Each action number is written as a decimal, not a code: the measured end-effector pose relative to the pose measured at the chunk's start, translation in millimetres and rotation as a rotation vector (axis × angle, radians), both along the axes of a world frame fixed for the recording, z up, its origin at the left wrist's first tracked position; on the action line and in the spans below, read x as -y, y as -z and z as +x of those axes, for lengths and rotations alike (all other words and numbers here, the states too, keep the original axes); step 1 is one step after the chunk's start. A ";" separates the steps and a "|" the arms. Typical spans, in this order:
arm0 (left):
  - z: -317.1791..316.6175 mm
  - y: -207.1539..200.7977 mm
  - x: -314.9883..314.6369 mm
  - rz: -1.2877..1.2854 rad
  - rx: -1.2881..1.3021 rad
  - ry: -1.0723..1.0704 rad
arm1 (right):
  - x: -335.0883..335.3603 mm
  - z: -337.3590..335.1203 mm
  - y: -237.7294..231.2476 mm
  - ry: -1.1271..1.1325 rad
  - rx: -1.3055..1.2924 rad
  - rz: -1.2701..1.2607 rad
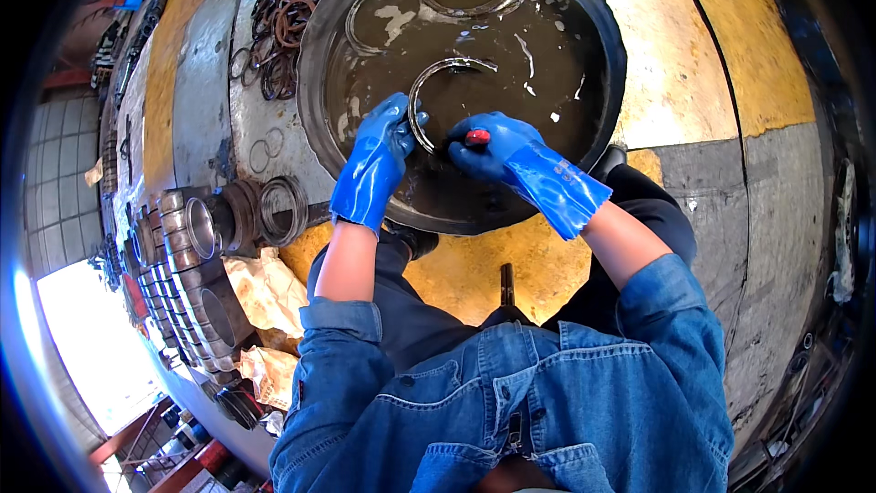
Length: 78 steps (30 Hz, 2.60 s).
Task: The person cleans metal rings in a basin of liquid using a brush. They pick up the rings one at a time, scrub the surfaces with the brush, and submerge them back in the liquid.
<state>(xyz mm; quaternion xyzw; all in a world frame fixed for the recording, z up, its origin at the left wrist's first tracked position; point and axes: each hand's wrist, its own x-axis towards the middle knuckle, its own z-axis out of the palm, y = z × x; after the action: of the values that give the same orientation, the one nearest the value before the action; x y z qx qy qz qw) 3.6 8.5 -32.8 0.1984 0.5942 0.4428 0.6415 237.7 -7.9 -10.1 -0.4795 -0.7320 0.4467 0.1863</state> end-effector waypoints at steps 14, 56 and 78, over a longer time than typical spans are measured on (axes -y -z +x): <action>5.8 -0.3 8.8 0.164 -0.070 0.414 | -5.6 -8.0 -32.8 0.206 -0.604 -0.131; 1.0 -2.9 12.5 0.435 -0.486 0.320 | -5.2 -42.3 -27.9 0.408 -0.522 0.256; 15.2 -57.8 13.0 0.183 -0.180 0.012 | -33.4 -7.2 -45.7 0.127 -0.390 0.342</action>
<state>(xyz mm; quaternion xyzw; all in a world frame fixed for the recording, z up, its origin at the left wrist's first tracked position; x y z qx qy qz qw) 18.8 -4.5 25.0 0.2984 0.6054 0.4717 0.5674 230.4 25.5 35.6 -0.3910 -0.7155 0.3879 0.4298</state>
